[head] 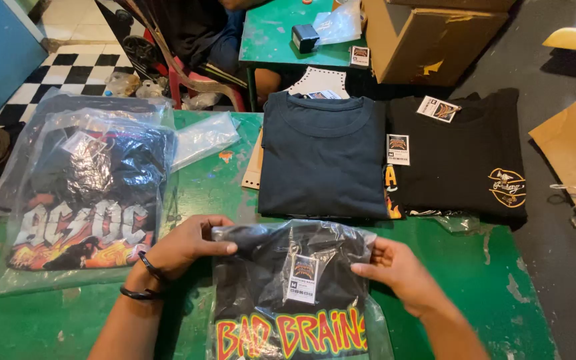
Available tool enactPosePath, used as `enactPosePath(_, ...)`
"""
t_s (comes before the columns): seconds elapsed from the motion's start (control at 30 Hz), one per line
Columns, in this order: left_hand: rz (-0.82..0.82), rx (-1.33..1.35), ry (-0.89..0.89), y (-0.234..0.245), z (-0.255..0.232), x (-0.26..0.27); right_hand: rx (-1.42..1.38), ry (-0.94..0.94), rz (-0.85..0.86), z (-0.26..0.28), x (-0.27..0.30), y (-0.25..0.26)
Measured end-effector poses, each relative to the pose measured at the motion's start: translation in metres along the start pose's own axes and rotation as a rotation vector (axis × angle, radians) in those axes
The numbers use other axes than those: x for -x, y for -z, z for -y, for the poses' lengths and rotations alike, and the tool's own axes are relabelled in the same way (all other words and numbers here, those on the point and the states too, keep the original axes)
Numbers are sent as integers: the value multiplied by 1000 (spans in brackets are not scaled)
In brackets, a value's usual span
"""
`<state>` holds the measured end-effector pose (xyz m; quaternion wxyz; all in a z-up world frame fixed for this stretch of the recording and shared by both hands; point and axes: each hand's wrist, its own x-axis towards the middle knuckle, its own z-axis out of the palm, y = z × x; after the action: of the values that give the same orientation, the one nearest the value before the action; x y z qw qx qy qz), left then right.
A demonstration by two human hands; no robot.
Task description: Unfolding, inspecting, and refolding t-shirts on a table.
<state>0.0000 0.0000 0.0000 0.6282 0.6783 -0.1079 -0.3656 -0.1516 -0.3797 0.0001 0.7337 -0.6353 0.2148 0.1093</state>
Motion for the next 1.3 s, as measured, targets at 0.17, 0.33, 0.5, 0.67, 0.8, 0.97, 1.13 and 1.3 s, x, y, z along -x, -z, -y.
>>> enactPosePath(0.17,85,-8,60,-32,-30,34,3,56,-162,-21,29,-17)
enactPosePath(0.33,-255,88,32,-56,19,47,-100,-86,-288,-19,43,-31)
enactPosePath(0.5,-357,73,-50,-82,16,63,463,-252,-382,-2,64,-49)
enactPosePath(0.67,-430,-9,-189,-87,25,62,232,173,-394,-78,42,-10)
enactPosePath(0.8,-549,-145,-226,-83,-15,34,62,401,-325,-1,41,-10)
enactPosePath(0.97,-643,-146,-487,-70,-100,-64,131,705,-351,88,-50,18)
enactPosePath(1.13,-583,112,-637,2,-71,-240,72,730,-416,131,-139,23)
enactPosePath(1.3,-558,370,-486,-3,-37,-263,-219,456,-350,93,-204,59)
